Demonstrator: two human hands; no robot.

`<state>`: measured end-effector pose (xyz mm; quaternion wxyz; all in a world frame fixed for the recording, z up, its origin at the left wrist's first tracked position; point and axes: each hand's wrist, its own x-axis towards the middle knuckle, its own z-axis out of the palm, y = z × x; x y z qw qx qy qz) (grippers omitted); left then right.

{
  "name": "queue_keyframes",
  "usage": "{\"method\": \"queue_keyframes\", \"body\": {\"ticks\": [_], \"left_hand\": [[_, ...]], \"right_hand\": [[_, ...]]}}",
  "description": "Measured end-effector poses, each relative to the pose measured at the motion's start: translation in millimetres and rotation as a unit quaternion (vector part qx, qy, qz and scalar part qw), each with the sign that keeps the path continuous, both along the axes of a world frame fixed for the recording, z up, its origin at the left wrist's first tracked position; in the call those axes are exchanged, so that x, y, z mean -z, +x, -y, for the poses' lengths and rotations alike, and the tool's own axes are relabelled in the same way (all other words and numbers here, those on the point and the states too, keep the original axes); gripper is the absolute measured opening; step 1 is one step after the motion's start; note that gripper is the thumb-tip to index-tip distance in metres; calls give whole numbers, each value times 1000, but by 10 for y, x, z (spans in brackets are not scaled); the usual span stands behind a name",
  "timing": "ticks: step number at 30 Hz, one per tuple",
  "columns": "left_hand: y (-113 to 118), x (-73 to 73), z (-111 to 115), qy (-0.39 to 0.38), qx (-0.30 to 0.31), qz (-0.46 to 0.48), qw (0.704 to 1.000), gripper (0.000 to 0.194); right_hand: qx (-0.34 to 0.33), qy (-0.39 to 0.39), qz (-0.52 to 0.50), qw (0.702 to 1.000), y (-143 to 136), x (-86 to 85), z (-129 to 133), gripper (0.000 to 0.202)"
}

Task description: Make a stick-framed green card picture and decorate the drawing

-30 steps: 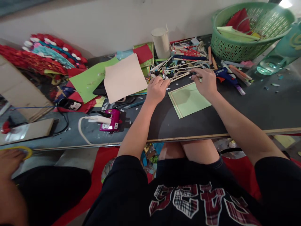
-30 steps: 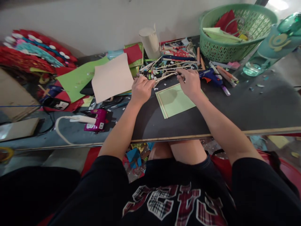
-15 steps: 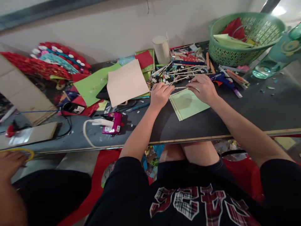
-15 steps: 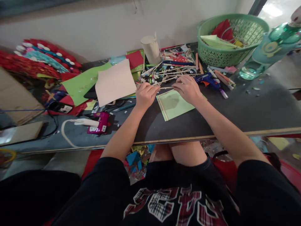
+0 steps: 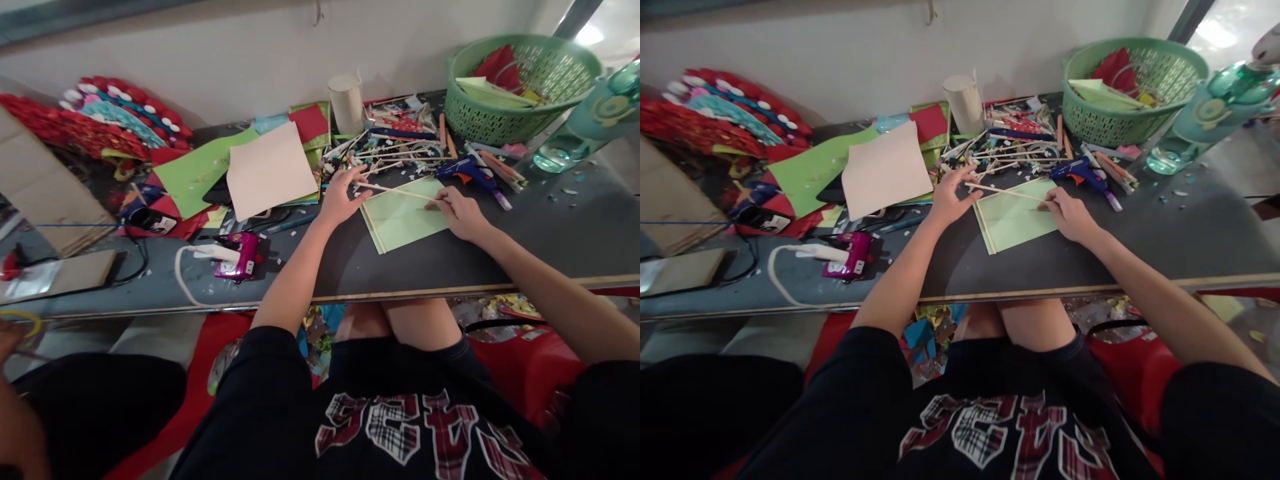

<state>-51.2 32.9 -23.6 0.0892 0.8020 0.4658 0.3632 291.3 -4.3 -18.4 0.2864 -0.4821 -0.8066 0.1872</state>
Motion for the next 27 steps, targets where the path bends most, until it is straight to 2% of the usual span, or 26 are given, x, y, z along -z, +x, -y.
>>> {"method": "queue_keyframes", "body": {"ticks": [5,7,11,16,27], "left_hand": [[-123,-21,-53,-32,7,-12,999,34],[-177,4,-80,-50,8,-20,999,34],[-221,92,-128,-74,18,-48,996,38],[-203,174,-182,-70,1,-65,995,37],[-147,261,-195,-28,8,-79,996,23]], "right_hand": [[75,-8,-71,995,-132,75,58,27],[86,-10,-88,992,-209,79,99,24],[74,-18,-79,994,-319,54,170,16],[80,-26,-81,993,-315,49,162,13],[66,-28,-73,995,-283,58,164,14]]}}
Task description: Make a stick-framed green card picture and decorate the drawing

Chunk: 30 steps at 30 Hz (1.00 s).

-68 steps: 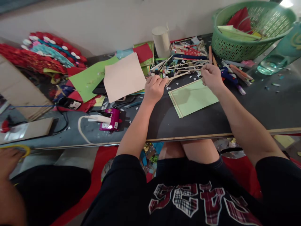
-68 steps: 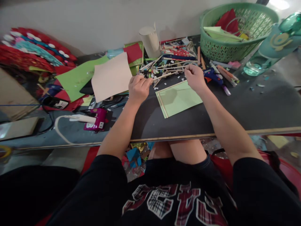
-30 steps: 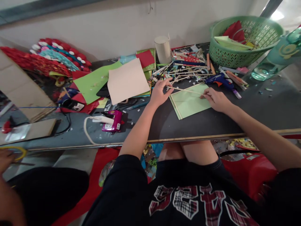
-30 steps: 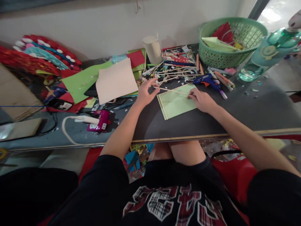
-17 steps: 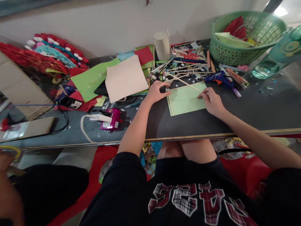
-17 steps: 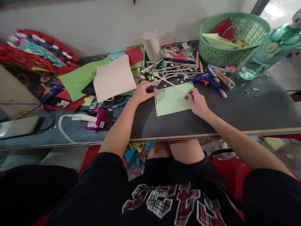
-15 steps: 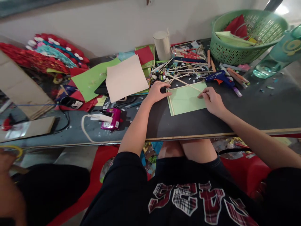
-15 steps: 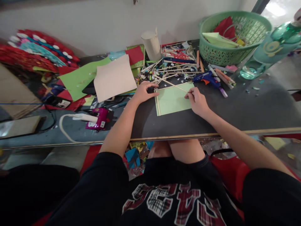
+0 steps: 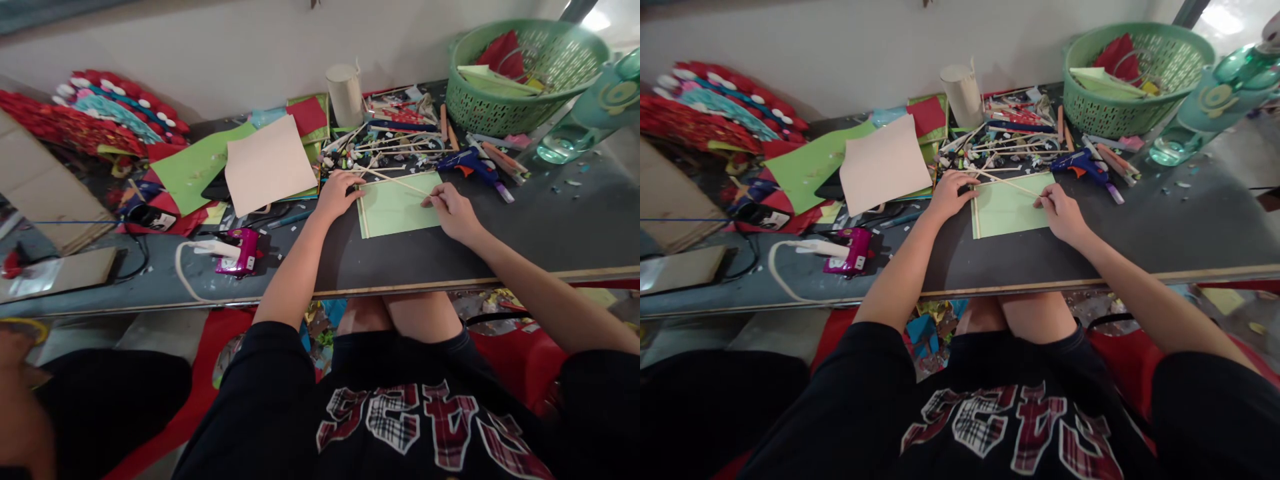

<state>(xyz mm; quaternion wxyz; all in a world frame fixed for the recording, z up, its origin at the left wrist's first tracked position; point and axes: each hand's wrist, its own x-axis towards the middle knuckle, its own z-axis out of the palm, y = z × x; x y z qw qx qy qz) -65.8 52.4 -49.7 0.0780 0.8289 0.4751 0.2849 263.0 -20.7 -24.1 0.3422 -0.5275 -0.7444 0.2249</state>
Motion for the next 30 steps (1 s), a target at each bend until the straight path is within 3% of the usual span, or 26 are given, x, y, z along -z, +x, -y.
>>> {"method": "queue_keyframes", "body": {"ticks": [5,8,11,18,30], "left_hand": [[15,-9,-2,38,-1,20,999,29],[7,-24,-12,55,-29,58,996,41],[0,-37,-8,64,-52,84,993,40],[20,-29,34,40,-22,36,998,22],[12,20,12,51,-27,36,998,20]], "right_hand": [[-22,70,-2,997,135,-60,-8,15],[4,118,2,993,312,-91,-5,15],[-7,142,25,989,485,-102,26,15],[-70,123,86,986,592,-86,113,17],[-113,127,74,983,680,-80,145,16]]}}
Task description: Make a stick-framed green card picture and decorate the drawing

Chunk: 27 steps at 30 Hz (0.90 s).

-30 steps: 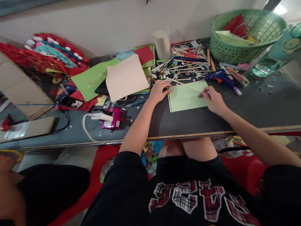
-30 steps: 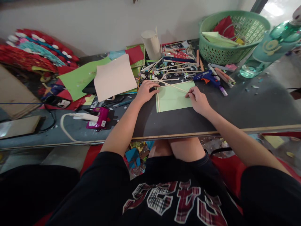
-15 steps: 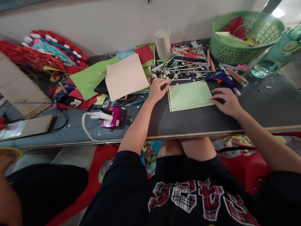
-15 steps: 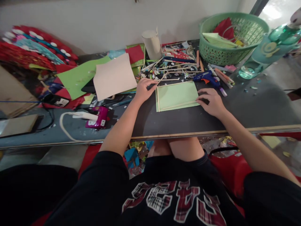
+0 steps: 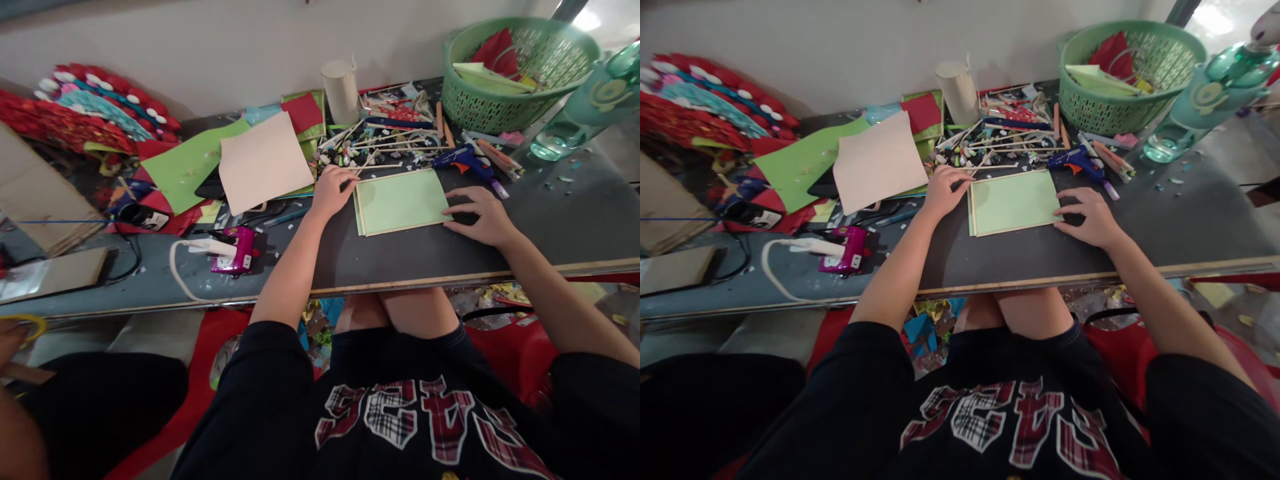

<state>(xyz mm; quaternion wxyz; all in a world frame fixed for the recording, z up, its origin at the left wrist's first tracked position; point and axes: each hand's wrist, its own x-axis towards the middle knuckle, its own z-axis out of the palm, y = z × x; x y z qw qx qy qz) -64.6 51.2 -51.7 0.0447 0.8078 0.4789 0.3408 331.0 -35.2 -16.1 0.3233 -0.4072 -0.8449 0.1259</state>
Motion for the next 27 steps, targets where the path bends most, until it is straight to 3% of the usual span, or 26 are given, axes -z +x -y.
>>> {"method": "queue_keyframes", "body": {"ticks": [5,14,27], "left_hand": [[0,-1,1,-1,2,-6,1000,20],[43,-79,74,-59,43,-36,997,18],[46,-52,46,-77,49,-32,995,19]], "right_hand": [[13,-12,9,1000,-1,-7,8,16],[-2,38,-1,999,-35,-18,9,17],[71,83,-39,993,-75,-94,36,17]]}}
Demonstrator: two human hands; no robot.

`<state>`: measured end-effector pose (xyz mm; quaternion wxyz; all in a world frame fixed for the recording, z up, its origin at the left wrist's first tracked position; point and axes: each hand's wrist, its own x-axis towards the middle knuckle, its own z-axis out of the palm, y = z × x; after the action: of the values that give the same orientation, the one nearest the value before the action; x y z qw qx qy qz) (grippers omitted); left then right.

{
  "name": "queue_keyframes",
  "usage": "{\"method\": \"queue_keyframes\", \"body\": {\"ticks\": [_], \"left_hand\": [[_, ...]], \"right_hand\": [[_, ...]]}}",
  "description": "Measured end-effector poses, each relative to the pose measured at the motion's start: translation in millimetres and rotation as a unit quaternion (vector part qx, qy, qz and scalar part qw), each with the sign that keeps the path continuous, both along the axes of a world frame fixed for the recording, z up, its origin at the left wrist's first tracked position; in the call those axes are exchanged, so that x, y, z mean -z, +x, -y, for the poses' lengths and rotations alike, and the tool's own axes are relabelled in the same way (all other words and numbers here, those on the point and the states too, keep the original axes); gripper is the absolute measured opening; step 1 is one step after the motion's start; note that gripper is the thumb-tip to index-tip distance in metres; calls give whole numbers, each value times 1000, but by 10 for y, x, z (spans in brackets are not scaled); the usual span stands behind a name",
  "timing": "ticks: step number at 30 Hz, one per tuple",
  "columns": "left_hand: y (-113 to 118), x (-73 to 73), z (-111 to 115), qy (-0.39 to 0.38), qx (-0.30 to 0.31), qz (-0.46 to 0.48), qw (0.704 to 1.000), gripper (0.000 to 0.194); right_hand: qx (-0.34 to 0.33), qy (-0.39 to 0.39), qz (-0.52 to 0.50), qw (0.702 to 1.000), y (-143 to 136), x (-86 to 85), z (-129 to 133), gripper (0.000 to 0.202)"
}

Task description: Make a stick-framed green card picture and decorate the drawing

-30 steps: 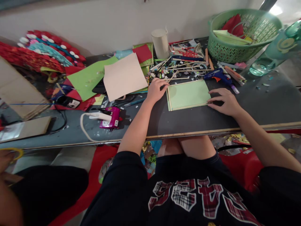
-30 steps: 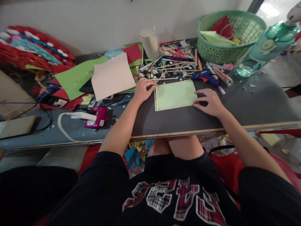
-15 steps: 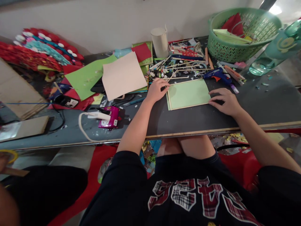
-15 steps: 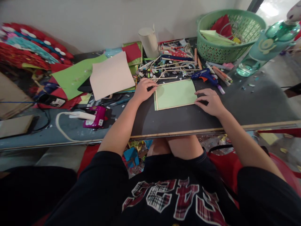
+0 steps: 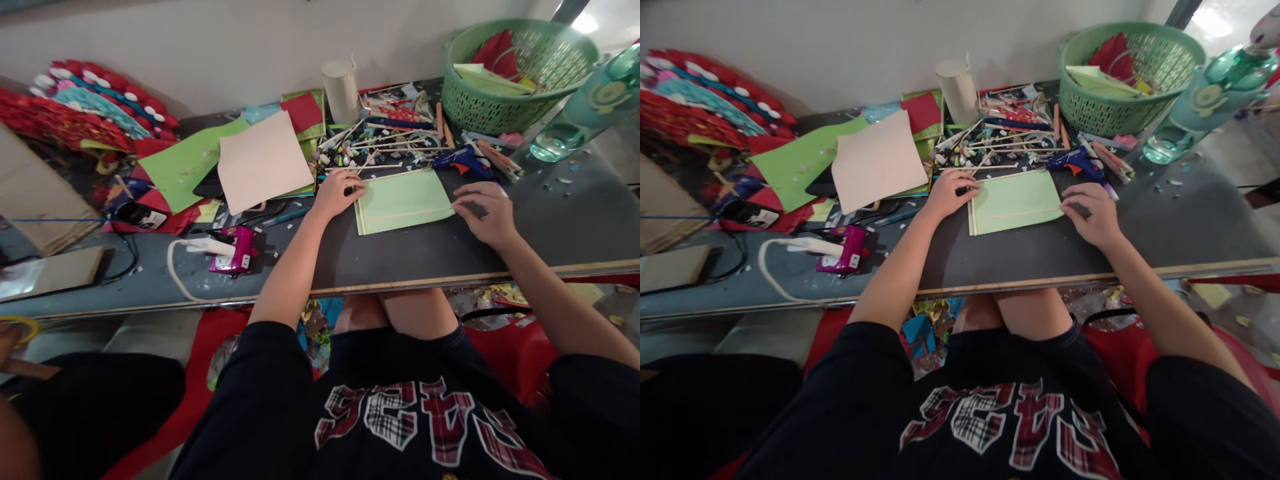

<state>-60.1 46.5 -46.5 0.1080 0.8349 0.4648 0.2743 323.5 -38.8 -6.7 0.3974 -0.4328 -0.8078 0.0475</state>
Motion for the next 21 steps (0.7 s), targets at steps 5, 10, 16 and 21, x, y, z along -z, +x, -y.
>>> {"method": "queue_keyframes", "body": {"ticks": [5,10,16,21], "left_hand": [[-8,19,-28,5,5,-1,1000,17],[-14,40,-48,-5,2,7,1000,16],[-1,61,-48,8,-2,20,1000,32],[20,-9,15,36,29,32,998,45]], "right_hand": [[-12,-27,5,1000,-27,21,-7,19],[-41,-84,66,993,-19,112,-80,22],[23,-80,88,993,-10,113,-209,21],[57,-69,145,985,-232,59,-354,22]]}}
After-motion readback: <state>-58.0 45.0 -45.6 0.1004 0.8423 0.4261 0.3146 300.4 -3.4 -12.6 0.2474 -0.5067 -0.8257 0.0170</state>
